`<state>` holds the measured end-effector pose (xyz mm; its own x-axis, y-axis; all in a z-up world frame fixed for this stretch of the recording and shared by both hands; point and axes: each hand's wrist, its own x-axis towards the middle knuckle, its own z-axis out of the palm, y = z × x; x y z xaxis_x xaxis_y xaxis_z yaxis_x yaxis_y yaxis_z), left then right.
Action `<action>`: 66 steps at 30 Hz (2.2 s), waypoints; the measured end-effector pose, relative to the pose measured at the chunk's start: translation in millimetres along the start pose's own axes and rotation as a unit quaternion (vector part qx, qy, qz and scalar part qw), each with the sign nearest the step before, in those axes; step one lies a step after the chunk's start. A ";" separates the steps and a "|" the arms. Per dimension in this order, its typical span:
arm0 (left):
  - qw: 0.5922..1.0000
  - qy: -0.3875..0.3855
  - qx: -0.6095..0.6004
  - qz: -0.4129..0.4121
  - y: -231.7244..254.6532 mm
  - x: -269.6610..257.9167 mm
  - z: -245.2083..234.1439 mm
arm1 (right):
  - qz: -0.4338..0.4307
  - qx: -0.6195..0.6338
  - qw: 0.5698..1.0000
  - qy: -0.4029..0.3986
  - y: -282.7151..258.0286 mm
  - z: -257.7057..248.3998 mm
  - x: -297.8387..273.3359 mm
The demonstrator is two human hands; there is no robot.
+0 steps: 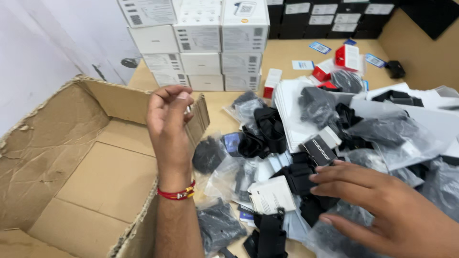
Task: The person organizes boxes and electronic accessories on a table, moving small white boxes to the left side and sorting through various plastic-wrapped black straps and mounts by hand.
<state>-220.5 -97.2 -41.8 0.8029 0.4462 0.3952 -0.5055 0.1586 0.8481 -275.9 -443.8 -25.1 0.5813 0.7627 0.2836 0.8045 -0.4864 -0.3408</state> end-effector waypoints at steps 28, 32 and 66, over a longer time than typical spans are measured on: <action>0.700 -0.139 0.698 0.055 -10.5 -316.3 -134.3 | 0.169 0.005 0.930 0.328 -45.1 123.9 -154.2; 0.734 -0.121 0.667 -0.034 -2.8 -306.2 -69.8 | 0.160 0.004 0.939 0.305 -51.6 121.5 -156.6; 0.729 -0.262 0.633 -0.022 -6.5 -212.2 -56.2 | 0.046 -0.142 0.973 0.178 -59.6 158.4 -187.8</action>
<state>-405.4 -143.4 -151.0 0.9873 0.0158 0.1582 -0.0461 -0.9240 0.3797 -452.4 -490.5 -200.0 0.6167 0.5398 0.5730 0.7195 -0.6818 -0.1319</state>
